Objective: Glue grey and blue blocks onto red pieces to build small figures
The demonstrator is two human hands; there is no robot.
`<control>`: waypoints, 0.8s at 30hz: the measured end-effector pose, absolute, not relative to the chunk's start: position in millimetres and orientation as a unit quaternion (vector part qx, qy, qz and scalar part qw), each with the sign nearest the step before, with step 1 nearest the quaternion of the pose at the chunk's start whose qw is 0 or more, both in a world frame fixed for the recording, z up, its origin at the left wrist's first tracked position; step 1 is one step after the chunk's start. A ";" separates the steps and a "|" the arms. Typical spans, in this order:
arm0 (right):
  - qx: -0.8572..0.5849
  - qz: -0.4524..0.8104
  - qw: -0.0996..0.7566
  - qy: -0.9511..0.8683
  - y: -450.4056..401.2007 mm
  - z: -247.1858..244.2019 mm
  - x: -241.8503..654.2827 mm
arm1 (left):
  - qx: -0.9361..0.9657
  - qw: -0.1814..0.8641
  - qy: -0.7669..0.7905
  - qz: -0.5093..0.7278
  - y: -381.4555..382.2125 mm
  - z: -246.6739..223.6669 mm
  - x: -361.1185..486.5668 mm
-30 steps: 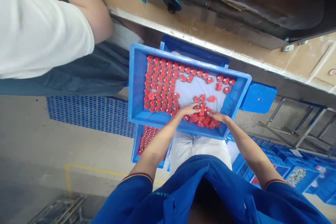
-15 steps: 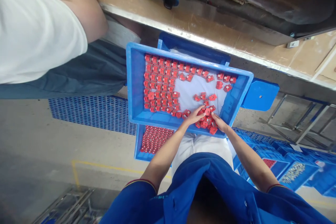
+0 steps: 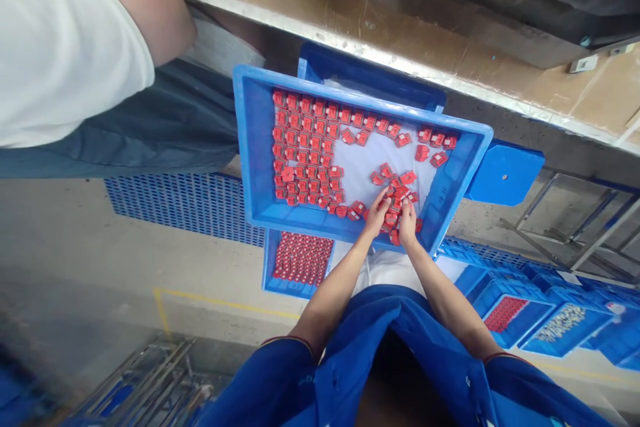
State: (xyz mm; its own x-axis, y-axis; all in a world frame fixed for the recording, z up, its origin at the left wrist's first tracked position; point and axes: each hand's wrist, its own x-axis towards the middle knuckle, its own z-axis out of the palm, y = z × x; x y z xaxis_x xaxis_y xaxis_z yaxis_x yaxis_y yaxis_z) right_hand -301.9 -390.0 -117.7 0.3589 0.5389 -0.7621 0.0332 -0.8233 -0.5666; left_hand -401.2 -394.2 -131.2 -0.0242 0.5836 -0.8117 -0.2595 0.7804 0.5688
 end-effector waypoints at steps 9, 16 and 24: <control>-0.753 0.526 0.262 -0.296 -325.8 -82.2 -337.1 | 0.198 0.646 0.653 0.344 -338.5 -107.2 -436.9; -0.670 0.513 0.344 -0.412 -228.0 -51.0 -388.7 | 0.254 0.552 0.639 0.471 -252.8 -76.0 -493.5; -0.492 0.414 0.505 -0.575 5.1 -14.4 -451.2 | 0.418 0.376 0.495 0.663 -18.3 -24.5 -562.0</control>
